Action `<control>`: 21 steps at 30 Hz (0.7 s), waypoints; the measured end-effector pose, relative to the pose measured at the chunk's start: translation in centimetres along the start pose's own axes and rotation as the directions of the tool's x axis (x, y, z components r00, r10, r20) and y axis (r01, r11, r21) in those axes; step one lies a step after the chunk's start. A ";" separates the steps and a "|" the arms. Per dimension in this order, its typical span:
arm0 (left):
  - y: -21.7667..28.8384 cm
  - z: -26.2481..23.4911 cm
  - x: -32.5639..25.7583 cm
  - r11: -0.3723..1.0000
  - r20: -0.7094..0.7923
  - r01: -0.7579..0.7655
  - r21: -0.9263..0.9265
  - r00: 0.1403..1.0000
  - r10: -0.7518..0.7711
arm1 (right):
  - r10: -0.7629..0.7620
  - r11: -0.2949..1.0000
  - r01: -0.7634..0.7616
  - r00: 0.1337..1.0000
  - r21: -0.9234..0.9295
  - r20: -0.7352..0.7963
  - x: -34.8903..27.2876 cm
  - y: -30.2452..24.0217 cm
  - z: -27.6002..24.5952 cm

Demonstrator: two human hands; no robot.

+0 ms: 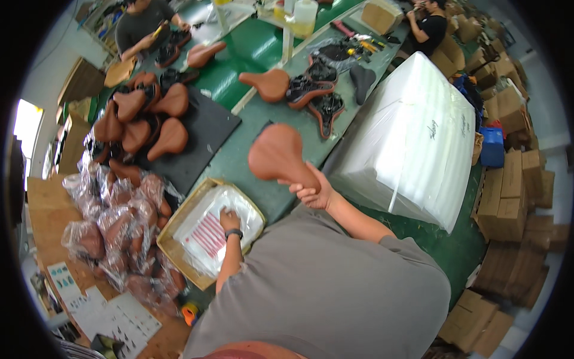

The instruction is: Inspecting and sorting bicycle seats on a factory assembly line.

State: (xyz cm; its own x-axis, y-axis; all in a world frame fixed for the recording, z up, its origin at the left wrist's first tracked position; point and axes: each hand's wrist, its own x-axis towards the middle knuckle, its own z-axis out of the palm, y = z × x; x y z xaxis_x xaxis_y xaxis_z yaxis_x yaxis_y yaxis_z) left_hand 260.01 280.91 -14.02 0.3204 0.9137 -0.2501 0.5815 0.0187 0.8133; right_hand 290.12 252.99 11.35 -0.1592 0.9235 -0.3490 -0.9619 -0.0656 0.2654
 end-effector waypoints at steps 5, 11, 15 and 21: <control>6.3 3.2 -2.0 0.908 0.024 -0.235 0.347 0.970 0.242 | 0.006 0.994 -0.057 0.884 0.094 0.468 -2.4 -0.8 5.4; -0.7 5.2 -0.6 0.930 0.013 -0.159 0.331 0.986 0.164 | 0.153 0.988 -0.134 0.874 -0.074 0.461 -3.9 -3.2 8.9; 0.2 5.4 -1.5 0.954 -0.118 -0.088 0.287 0.985 0.127 | -0.054 0.817 0.197 0.962 -0.542 0.268 -6.5 -1.7 10.8; -1.8 3.9 -4.2 0.926 -0.105 0.099 0.365 0.992 -0.064 | 0.071 0.916 0.104 0.909 -0.388 0.410 -6.1 -0.4 10.7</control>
State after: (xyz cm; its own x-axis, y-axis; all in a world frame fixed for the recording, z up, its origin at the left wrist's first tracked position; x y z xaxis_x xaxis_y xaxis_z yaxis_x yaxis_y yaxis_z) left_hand 260.55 275.50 -16.50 0.2017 0.9483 -0.2452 0.8430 -0.0407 0.5363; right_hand 293.82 251.39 23.04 -0.1217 0.9901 0.0701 -0.9836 -0.1108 -0.1425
